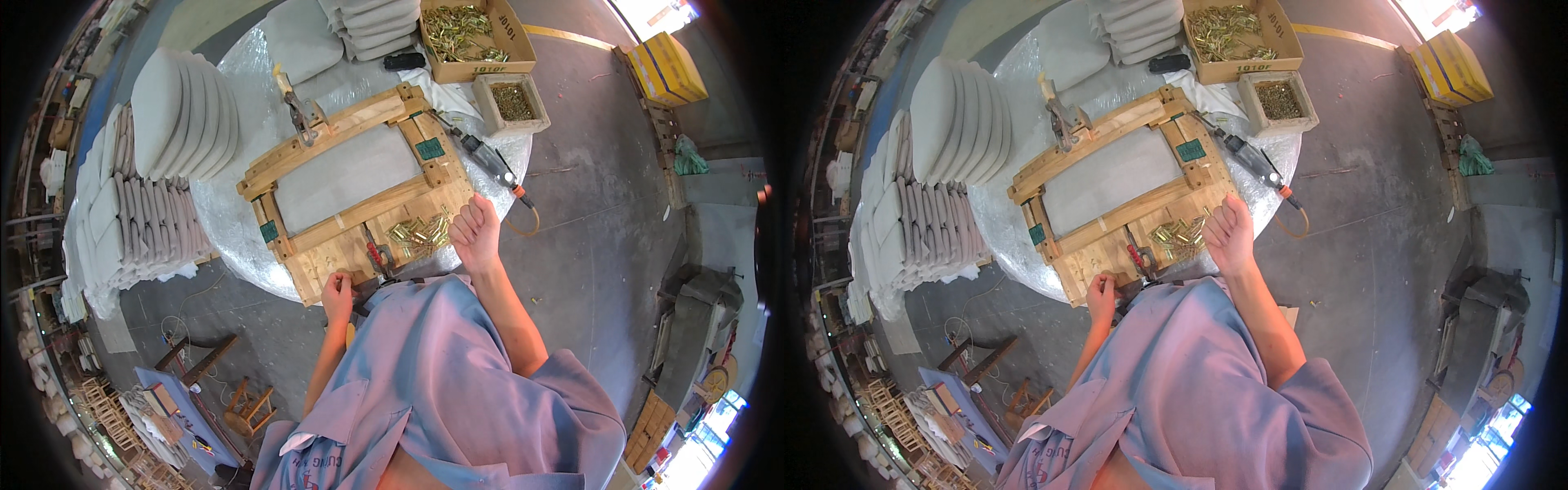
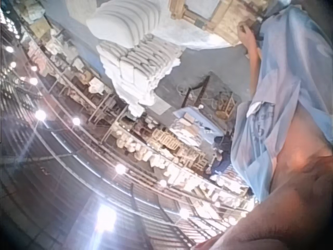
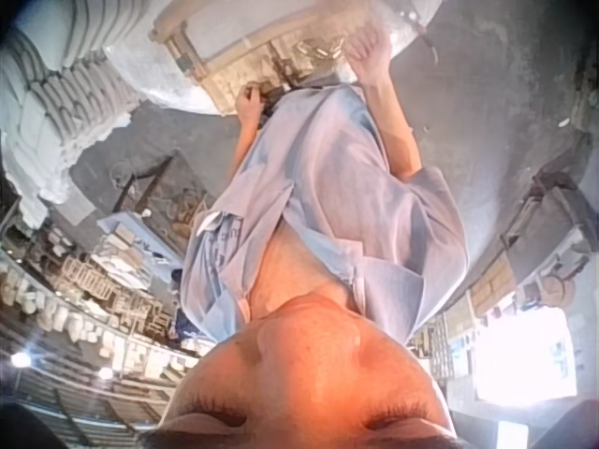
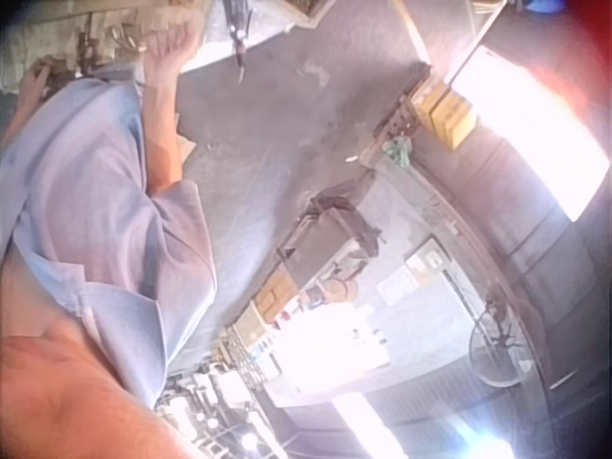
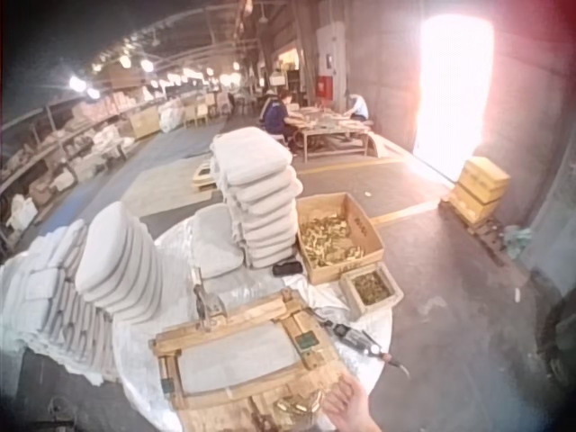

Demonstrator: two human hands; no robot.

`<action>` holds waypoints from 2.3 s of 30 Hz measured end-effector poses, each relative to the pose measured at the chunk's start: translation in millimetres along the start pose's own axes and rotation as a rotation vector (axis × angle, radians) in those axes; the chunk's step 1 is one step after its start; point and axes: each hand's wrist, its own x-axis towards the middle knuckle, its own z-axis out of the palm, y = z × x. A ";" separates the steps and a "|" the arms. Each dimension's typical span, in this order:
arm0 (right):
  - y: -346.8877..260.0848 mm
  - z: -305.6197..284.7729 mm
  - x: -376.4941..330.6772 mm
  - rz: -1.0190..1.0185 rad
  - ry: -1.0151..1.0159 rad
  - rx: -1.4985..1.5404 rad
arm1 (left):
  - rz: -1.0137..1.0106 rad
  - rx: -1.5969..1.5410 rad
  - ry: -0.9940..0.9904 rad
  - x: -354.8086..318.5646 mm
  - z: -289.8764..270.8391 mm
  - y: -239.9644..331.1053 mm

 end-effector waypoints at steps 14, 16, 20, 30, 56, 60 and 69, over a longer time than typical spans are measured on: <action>2.2 -49.9 -18.7 -0.001 0.213 -0.057 | 0.002 -0.016 -0.011 -1.9 0.7 6.4; 4.2 -55.2 -17.9 -0.001 0.207 -0.060 | -0.007 -0.017 -0.011 -1.5 0.9 6.7; 10.6 -68.1 -11.1 -0.007 0.248 -0.106 | 0.006 -0.003 -0.009 -0.2 1.0 5.9; 21.4 -89.5 10.0 -0.095 0.497 -0.507 | -0.001 -0.013 -0.013 -1.1 1.9 4.9; 35.3 -144.2 37.9 -0.358 0.389 -1.440 | -0.004 -0.030 0.004 1.1 2.5 -0.5; 33.9 -145.2 36.6 -0.374 0.364 -1.460 | -0.013 -0.016 0.007 1.1 2.7 -0.6; 33.5 -144.5 38.2 -0.361 0.342 -1.441 | -0.034 -0.002 0.015 0.7 3.2 1.7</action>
